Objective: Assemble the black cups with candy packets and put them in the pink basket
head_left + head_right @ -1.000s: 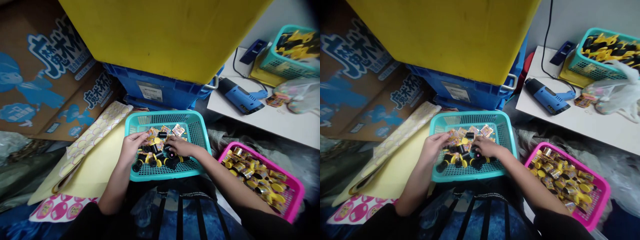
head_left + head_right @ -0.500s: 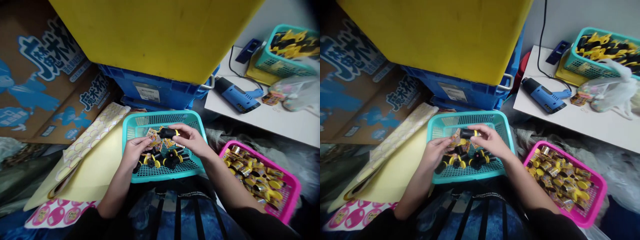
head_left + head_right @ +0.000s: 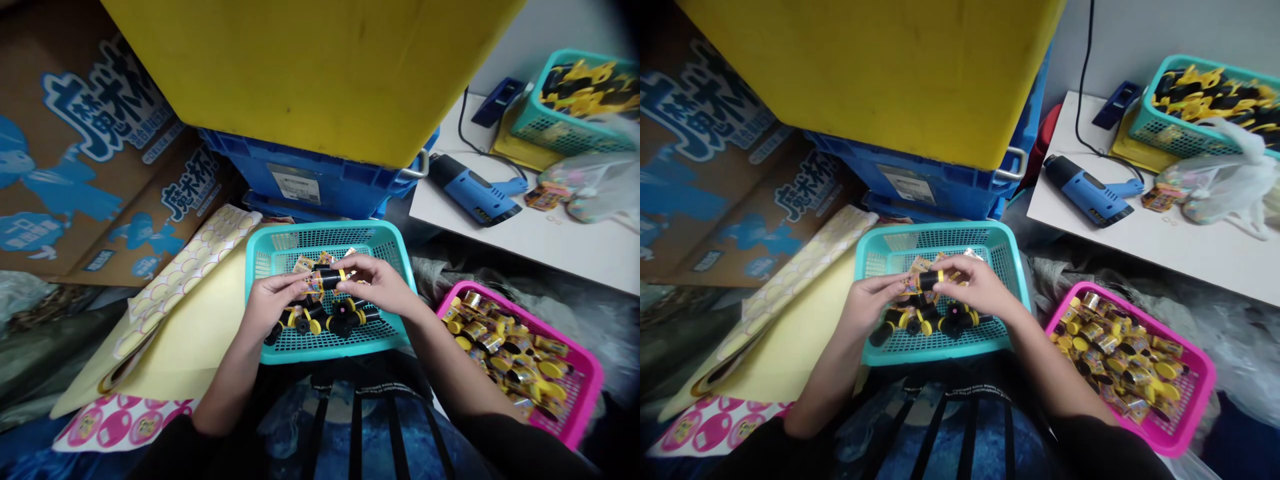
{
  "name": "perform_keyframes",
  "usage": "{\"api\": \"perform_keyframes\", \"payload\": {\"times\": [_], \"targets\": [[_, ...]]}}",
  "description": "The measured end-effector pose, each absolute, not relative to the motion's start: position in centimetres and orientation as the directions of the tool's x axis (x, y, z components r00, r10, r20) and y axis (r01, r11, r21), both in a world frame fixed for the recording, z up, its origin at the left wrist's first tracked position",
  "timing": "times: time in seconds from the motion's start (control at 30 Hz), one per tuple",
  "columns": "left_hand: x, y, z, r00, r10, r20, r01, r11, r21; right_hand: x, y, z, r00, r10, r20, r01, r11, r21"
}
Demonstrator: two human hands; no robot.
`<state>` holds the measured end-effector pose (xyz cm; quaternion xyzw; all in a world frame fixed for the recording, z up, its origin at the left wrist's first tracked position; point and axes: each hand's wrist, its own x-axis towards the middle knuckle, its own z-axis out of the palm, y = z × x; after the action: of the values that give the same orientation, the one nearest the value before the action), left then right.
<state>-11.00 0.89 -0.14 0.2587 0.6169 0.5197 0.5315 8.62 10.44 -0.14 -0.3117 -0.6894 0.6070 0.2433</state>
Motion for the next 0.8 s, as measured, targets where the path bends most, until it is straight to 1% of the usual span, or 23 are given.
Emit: {"api": "perform_keyframes", "payload": {"times": [0.13, 0.23, 0.3, 0.37, 0.4, 0.43, 0.5, 0.6, 0.67, 0.73, 0.8], "targets": [[-10.1, 1.0, 0.4, -0.244, 0.900, -0.362, -0.257, 0.300, 0.919, 7.9, 10.0, -0.5, -0.702, 0.711, -0.038, 0.072, 0.018, -0.997], [-9.6, 1.1, 0.4, -0.207, 0.914, -0.349, -0.323, 0.273, 0.906, 7.1, 9.5, -1.1, -0.701, 0.713, -0.020, -0.050, -0.077, -0.996], [-9.2, 1.1, 0.2, -0.192, 0.921, -0.339, -0.368, 0.252, 0.895, 6.5, 8.9, -1.6, -0.722, 0.689, -0.063, -0.149, -0.243, -0.958], [-9.0, 1.1, 0.2, -0.196, 0.926, -0.322, -0.388, 0.228, 0.893, 5.9, 8.3, -2.3, -0.785, 0.605, -0.135, -0.209, -0.465, -0.860], [-8.9, 1.0, 0.1, -0.203, 0.927, -0.316, -0.390, 0.220, 0.894, 5.6, 7.9, -2.7, -0.814, 0.557, -0.162, -0.217, -0.551, -0.806], [-8.8, 0.9, 0.1, -0.207, 0.926, -0.316, -0.391, 0.218, 0.894, 5.3, 7.7, -3.0, -0.835, 0.522, -0.175, -0.219, -0.606, -0.765], [-8.8, 0.7, 0.0, -0.200, 0.921, -0.333, -0.391, 0.237, 0.889, 5.0, 7.5, -3.6, -0.846, 0.503, -0.178, -0.221, -0.635, -0.740], [-8.8, 0.7, -0.1, -0.179, 0.920, -0.349, -0.389, 0.260, 0.884, 5.2, 8.0, -3.6, -0.838, 0.525, -0.150, -0.211, -0.564, -0.798], [-8.5, 1.1, 0.0, -0.174, 0.931, -0.321, -0.369, 0.241, 0.898, 6.0, 8.7, -2.8, -0.832, 0.548, -0.084, -0.193, -0.428, -0.883], [-8.0, 1.8, 0.6, -0.146, 0.952, -0.270, -0.346, 0.207, 0.915, 7.4, 9.4, -1.3, -0.794, 0.608, 0.007, -0.134, -0.163, -0.977], [-7.4, 2.8, 1.4, -0.041, 0.973, -0.226, -0.317, 0.202, 0.927, 9.7, 9.8, 0.4, -0.714, 0.694, 0.097, -0.008, 0.130, -0.991]]}}
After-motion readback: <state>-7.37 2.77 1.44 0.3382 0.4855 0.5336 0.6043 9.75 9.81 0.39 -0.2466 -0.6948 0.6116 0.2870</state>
